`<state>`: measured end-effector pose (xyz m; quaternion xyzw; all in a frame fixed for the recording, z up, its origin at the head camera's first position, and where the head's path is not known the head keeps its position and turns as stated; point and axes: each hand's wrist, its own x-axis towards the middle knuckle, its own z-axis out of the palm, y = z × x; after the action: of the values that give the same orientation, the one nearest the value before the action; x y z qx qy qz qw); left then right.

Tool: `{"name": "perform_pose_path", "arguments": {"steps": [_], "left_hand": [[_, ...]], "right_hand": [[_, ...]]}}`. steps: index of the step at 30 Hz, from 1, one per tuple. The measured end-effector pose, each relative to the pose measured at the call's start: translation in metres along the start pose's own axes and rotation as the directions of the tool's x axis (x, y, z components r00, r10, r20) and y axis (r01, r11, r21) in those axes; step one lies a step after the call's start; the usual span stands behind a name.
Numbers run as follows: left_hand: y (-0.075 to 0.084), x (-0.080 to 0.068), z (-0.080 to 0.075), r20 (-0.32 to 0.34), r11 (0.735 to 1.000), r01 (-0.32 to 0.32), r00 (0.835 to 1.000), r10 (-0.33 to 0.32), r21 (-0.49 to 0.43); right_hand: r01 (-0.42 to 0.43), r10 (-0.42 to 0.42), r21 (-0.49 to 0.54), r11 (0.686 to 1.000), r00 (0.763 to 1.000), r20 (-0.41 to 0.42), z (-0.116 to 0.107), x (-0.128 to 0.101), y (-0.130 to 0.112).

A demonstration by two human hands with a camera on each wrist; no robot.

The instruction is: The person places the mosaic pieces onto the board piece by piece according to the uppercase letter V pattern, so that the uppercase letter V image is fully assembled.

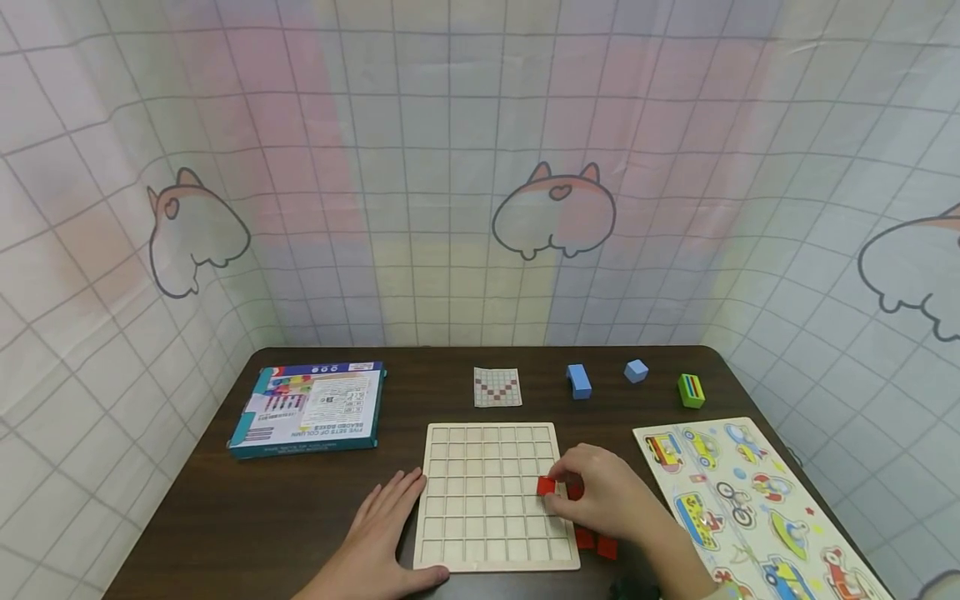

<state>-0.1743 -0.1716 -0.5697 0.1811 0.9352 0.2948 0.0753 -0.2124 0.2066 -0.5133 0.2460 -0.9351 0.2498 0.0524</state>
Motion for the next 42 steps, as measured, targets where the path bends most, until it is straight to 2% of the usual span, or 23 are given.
{"name": "perform_pose_path", "arguments": {"steps": [8,15,30,37,42], "left_hand": [[-0.002,0.0,0.002,-0.008,1.0,0.0,1.0,0.0,-0.001],[-0.002,0.002,0.002,0.006,0.999,0.033,0.999,-0.033,-0.009],[-0.001,0.003,0.002,0.015,0.999,0.049,0.999,-0.049,-0.008],[0.0,0.004,0.001,0.029,0.998,0.061,0.998,-0.061,-0.006],[0.0,0.004,0.001,0.031,0.998,0.062,0.998,-0.062,-0.002]], "right_hand": [[0.033,-0.033,0.009,0.999,0.999,0.023,0.008,0.004,-0.013],[0.079,-0.079,0.0,0.997,0.997,0.025,0.014,0.008,-0.02],[0.096,-0.101,0.046,0.994,0.989,0.106,0.028,0.011,-0.041],[0.156,-0.16,0.047,0.987,0.982,0.099,0.035,0.012,-0.047],[0.202,-0.201,-0.001,0.979,0.977,0.073,0.039,0.013,-0.051]]}}
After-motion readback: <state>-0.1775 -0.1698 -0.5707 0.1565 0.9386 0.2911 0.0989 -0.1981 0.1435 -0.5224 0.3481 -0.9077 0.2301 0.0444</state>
